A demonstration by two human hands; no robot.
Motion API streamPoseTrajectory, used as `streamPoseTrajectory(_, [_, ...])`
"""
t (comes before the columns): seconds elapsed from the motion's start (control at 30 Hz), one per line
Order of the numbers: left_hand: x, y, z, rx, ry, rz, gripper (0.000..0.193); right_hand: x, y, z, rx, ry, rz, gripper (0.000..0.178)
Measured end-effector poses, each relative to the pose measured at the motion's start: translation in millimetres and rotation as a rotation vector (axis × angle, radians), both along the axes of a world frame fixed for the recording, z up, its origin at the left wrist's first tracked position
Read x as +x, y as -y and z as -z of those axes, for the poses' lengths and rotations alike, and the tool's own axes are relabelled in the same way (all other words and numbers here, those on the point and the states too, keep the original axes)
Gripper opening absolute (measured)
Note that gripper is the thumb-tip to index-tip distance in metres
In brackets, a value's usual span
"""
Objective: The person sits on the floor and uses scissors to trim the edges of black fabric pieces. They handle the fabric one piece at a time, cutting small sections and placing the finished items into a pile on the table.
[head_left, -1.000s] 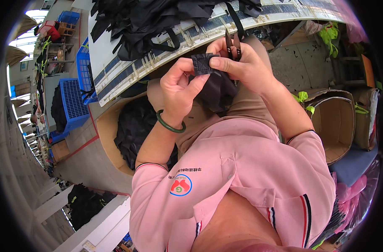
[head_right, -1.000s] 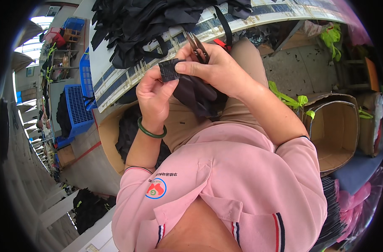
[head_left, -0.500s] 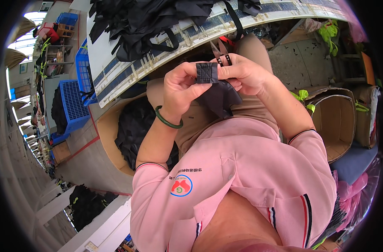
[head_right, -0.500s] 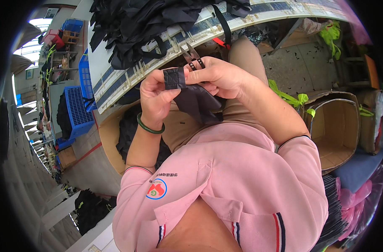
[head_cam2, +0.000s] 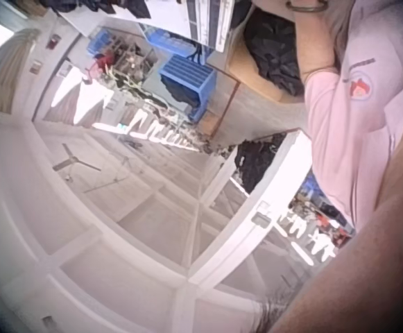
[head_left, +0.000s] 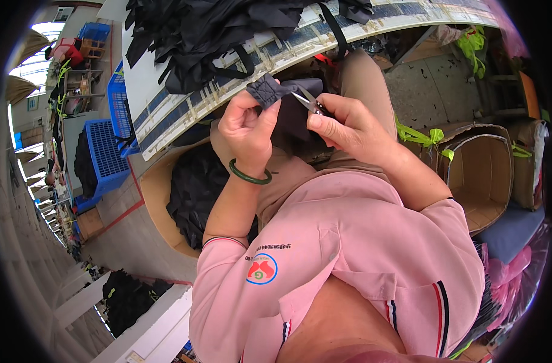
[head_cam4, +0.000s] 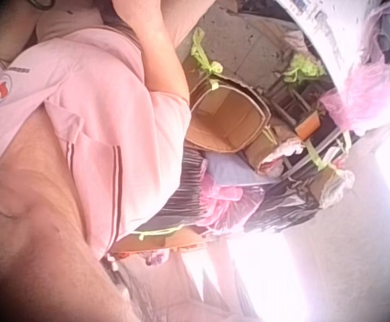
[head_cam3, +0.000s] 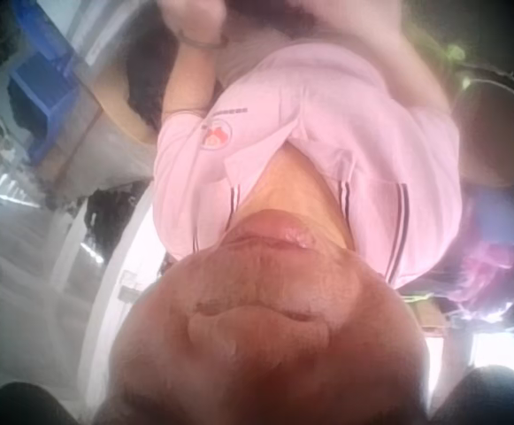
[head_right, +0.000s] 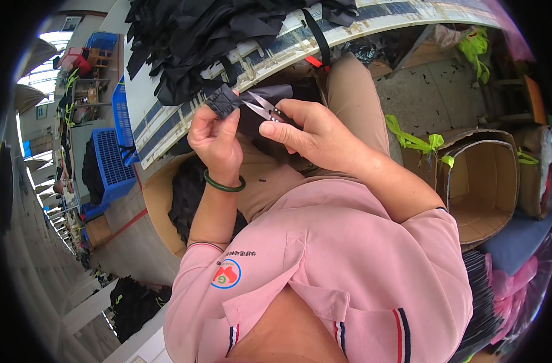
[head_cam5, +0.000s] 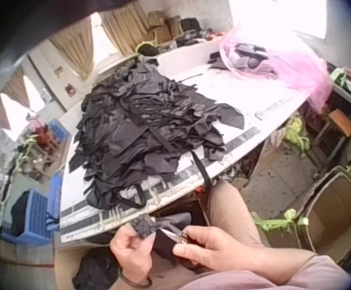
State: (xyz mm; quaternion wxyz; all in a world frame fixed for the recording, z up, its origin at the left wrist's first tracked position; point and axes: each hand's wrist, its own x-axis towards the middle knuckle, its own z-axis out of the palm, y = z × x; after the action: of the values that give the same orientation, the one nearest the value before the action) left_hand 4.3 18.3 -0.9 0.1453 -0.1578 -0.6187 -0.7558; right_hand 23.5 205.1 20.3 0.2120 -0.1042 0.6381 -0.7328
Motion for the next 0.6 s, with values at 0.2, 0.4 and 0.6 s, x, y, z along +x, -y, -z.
streamPoseTrajectory(0.2, [4,-2,4,-0.090,-0.053,-0.021,0.014,1,8,4,-0.104,0.130,-0.053,0.039])
streamPoseTrajectory(0.4, [5,5,11,-0.209,-0.120,0.008,0.014,-1,17,5,0.095,-0.184,0.105,0.043])
streamPoseTrajectory(0.6, [7,3,11,-0.219,-0.130,-0.008,0.018,-3,15,8,0.185,-0.303,0.127,0.047])
